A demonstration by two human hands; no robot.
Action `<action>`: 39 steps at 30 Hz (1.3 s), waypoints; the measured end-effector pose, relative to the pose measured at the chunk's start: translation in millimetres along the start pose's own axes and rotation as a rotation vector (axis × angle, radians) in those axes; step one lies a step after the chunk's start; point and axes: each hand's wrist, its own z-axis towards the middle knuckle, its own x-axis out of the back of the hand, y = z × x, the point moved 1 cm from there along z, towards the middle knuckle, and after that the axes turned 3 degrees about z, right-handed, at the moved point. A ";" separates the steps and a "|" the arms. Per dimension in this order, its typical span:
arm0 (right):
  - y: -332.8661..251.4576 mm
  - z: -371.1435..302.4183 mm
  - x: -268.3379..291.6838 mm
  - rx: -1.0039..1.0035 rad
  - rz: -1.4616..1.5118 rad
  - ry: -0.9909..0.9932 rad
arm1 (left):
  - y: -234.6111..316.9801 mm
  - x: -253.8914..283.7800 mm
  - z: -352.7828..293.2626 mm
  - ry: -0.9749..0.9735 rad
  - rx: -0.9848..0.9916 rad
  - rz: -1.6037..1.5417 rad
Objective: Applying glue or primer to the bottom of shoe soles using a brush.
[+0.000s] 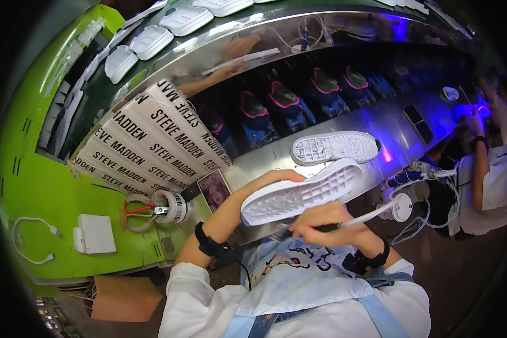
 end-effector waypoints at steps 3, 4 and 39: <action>-8.0 8.8 -10.8 0.168 -0.041 0.180 | -19.1 19.2 8.3 -0.095 -0.145 0.024; -4.9 6.7 -3.8 0.180 -0.049 0.166 | -13.5 25.1 22.5 -0.025 0.169 0.035; -15.8 -26.8 32.3 -0.068 0.479 0.891 | 188.4 182.4 -119.1 1.147 -0.954 0.364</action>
